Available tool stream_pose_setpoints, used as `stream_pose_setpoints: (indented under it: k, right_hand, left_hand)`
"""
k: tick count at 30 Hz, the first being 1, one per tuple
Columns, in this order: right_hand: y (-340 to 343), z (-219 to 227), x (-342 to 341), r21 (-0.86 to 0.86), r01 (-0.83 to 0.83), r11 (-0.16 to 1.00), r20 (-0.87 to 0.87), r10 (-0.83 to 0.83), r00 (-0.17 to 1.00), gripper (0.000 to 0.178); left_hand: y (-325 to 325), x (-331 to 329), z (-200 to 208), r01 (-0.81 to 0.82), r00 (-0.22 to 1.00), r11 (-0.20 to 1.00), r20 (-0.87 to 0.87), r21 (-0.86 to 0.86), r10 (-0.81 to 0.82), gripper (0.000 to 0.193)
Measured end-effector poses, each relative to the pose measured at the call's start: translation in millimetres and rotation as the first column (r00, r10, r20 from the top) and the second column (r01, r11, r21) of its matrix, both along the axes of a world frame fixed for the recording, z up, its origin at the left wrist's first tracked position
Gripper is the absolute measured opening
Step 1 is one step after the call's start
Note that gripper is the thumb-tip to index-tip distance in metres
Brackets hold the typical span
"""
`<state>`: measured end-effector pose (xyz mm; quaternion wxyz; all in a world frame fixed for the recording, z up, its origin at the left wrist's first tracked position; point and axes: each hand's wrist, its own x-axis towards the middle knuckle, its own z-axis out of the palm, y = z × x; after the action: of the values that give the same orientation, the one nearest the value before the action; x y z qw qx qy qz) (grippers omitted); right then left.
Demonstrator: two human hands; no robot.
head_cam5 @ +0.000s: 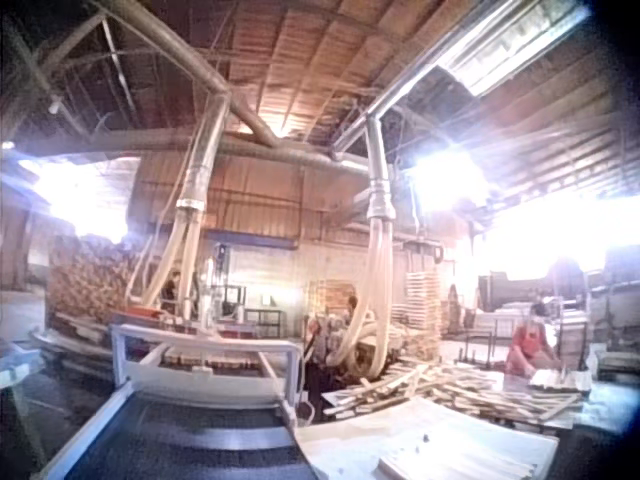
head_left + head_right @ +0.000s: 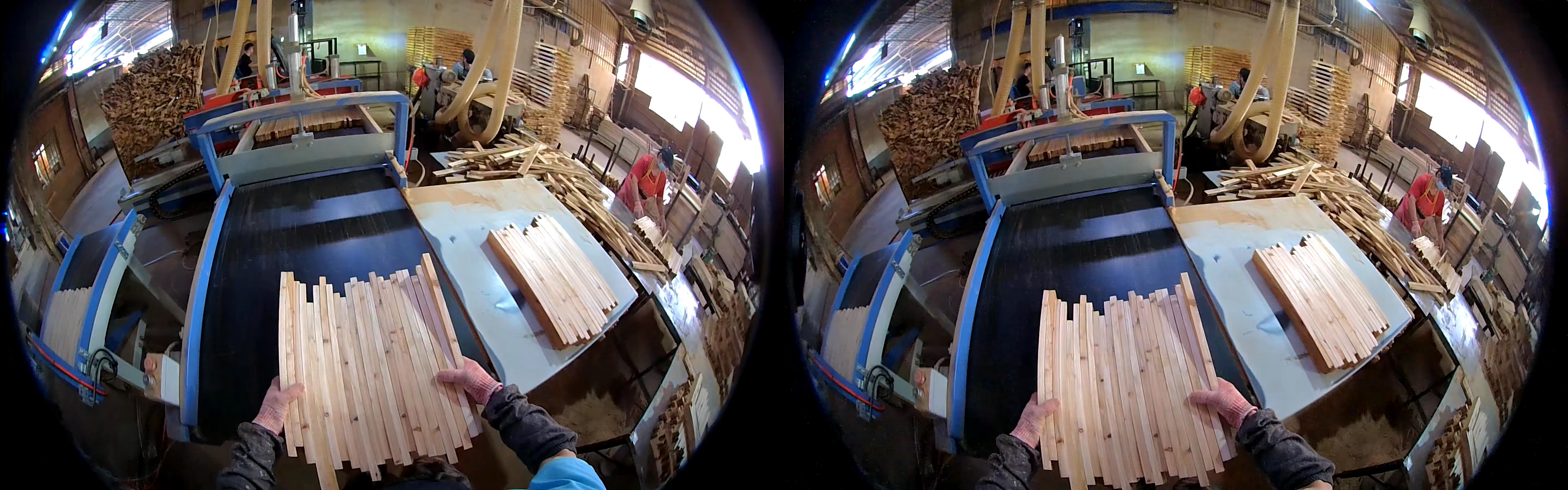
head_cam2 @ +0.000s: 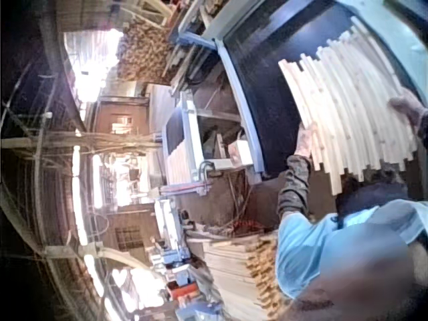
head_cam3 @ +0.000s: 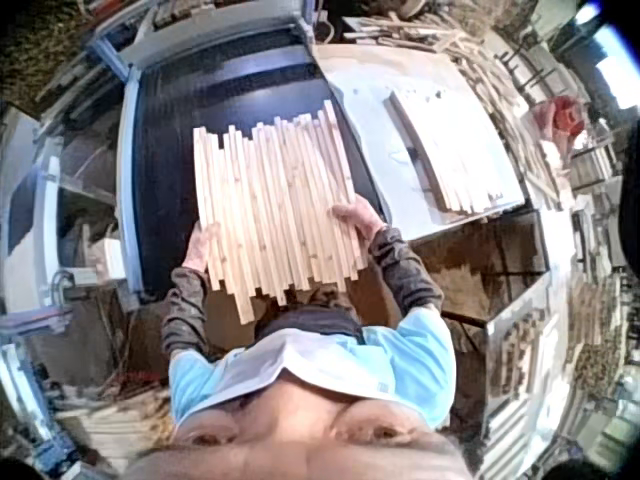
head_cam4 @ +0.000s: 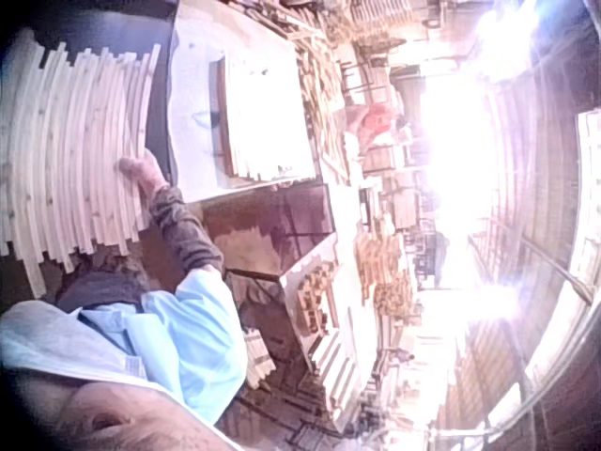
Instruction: The person repeatedly picks up stacks of light-colored wooden planks from a metal table and places them onto a conveyor belt. The person handles the planks by hand, aligning them before moving them to the conveyor. The task involves repetitive lifting and placing of wood bundles in a workshop environment.
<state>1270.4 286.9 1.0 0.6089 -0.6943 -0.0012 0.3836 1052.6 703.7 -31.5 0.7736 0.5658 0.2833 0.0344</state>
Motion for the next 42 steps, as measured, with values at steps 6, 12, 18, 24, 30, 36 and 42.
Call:
stream_pose_setpoints:
  k: [6, 12, 18, 24, 30, 36, 42]
  right_hand:
    - [105, -11, 35, 0.112, 0.032, 0.993, -0.034, -0.028, 0.999, 0.059]
    - [203, -22, 33, -0.008, 0.003, 1.0, -0.01, -0.003, 1.0, 0.052]
    - [311, -31, 8, -0.014, -0.101, 0.995, 0.045, 0.102, 0.994, 0.077]
    - [327, -33, 24, -0.054, -0.185, 0.981, 0.038, 0.187, 0.982, 0.075]
    - [334, 15, 30, -0.656, -0.337, 0.675, 0.203, 0.588, 0.783, 0.084]
    - [312, -21, 31, -0.838, -0.127, 0.531, 0.482, 0.828, 0.285, 0.06]
    - [274, -25, -11, -0.401, -0.178, 0.899, 0.635, 0.413, 0.653, 0.079]
  left_hand:
    - [110, 35, 15, 0.115, 0.991, 0.93, -0.103, 0.348, -0.084, 0.072]
    - [157, 38, 84, 0.587, 0.688, 0.404, -0.695, 0.702, 0.208, 0.088]
    - [191, -3, 5, 0.386, 0.88, 0.143, -0.41, 0.911, 0.241, 0.102]
    - [193, -11, -16, 0.323, 0.911, 0.027, -0.318, 0.946, 0.264, 0.095]
    - [202, -24, -6, 0.337, 0.9, 0.102, -0.352, 0.936, 0.255, 0.094]
    - [117, -56, 52, -0.055, 0.981, 0.425, -0.03, 0.904, 0.192, 0.072]
    - [-27, -163, 41, -0.453, 0.891, 0.707, 0.283, 0.543, 0.354, 0.047]
